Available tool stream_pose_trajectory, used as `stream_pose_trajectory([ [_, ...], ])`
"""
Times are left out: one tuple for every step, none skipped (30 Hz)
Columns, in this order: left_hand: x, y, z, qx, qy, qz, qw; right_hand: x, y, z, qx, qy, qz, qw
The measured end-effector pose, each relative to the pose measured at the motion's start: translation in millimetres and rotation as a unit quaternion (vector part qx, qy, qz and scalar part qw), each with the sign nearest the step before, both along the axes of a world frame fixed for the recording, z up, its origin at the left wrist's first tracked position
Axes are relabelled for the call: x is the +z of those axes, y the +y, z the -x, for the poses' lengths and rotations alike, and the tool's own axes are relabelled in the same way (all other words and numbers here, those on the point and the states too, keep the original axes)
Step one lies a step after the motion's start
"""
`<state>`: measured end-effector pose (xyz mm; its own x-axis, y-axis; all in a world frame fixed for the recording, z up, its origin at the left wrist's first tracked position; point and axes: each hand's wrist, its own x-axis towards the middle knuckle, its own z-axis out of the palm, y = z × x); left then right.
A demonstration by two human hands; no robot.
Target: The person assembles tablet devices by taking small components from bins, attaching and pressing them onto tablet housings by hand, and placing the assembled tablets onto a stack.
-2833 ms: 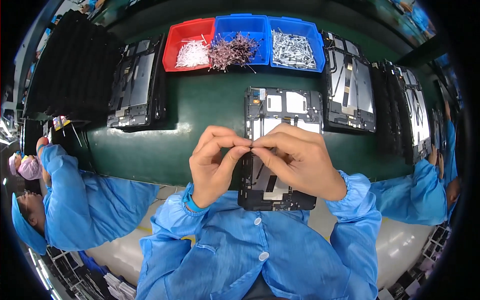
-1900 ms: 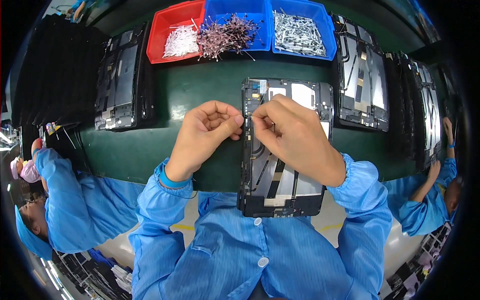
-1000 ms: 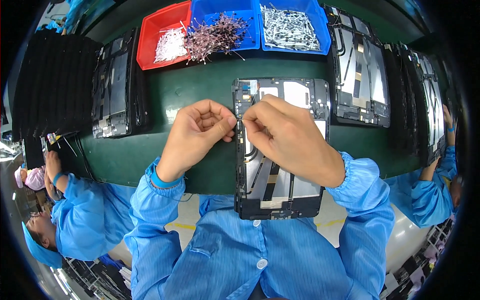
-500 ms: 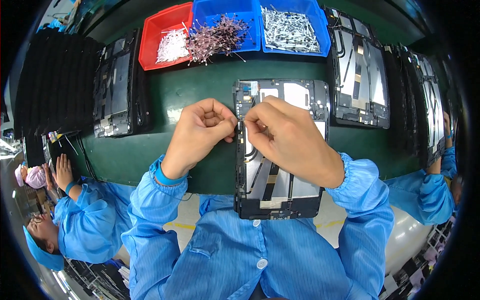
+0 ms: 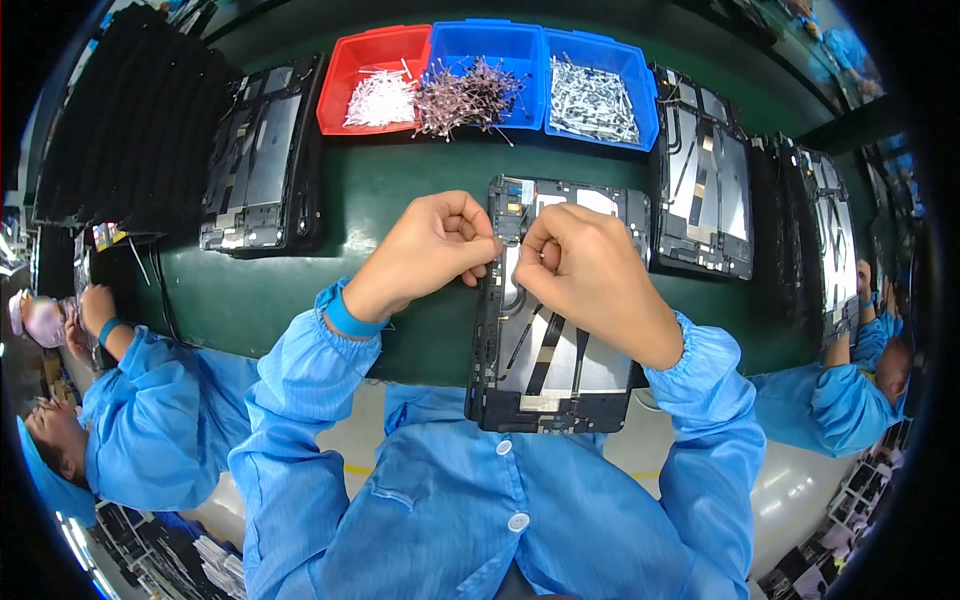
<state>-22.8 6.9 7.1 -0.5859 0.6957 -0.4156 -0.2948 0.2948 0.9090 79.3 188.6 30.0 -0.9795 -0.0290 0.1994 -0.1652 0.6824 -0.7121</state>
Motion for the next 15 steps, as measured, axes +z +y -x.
stream_pose_trajectory([
  [1.2,1.1,0.3,0.003,0.003,-0.006,1.0,1.8,0.8,1.7,0.002,-0.018,0.002,1.0],
  [2.0,2.2,0.5,-0.003,0.006,0.013,1.0,4.8,1.8,3.9,0.004,-0.036,0.004,0.999],
  [1.5,3.5,0.5,-0.008,0.008,0.033,0.999,9.3,4.5,8.0,0.007,-0.033,-0.002,0.999],
  [1.5,3.7,0.2,-0.004,0.011,0.027,1.0,15.8,8.4,15.3,-0.01,-0.076,0.024,0.997],
  [1.4,3.4,-0.8,0.008,0.022,0.039,0.999,20.6,13.4,24.9,-0.027,-0.118,0.051,0.991],
  [1.8,4.3,-2.6,0.015,0.032,0.051,0.998,19.3,25.3,39.6,-0.06,-0.09,0.042,0.993],
  [-1.1,1.9,-3.9,0.016,0.036,0.045,0.998,30.4,35.3,55.3,-0.109,-0.094,0.039,0.989],
  [-8.0,1.8,-3.9,0.008,0.034,0.006,0.999,20.0,59.2,72.2,-0.108,0.071,-0.094,0.987],
  [-11.2,0.2,-3.0,0.003,0.033,-0.03,0.999,14.5,77.2,85.1,-0.119,0.067,-0.16,0.978],
  [-9.7,-4.0,-3.9,-0.002,0.04,-0.033,0.999,10.5,89.6,98.6,-0.108,-0.008,-0.174,0.979],
  [-9.5,-8.7,-5.8,0.018,0.006,-0.05,0.999,0.4,96.9,110.6,-0.107,-0.014,-0.196,0.975],
  [-9.4,-14.4,-8.3,0.039,-0.031,-0.066,0.997,-7.2,101.0,118.4,-0.105,-0.021,-0.216,0.97],
  [-12.6,-20.7,-10.5,0.06,-0.046,-0.086,0.993,-9.8,99.2,123.5,-0.102,-0.05,-0.214,0.97],
  [-14.5,-24.2,-11.5,0.056,-0.043,-0.087,0.994,-12.6,97.9,128.0,-0.099,-0.08,-0.212,0.969],
  [-16.4,-27.2,-13.1,0.078,-0.046,-0.091,0.992,-13.8,97.5,130.8,-0.092,-0.072,-0.192,0.974],
])
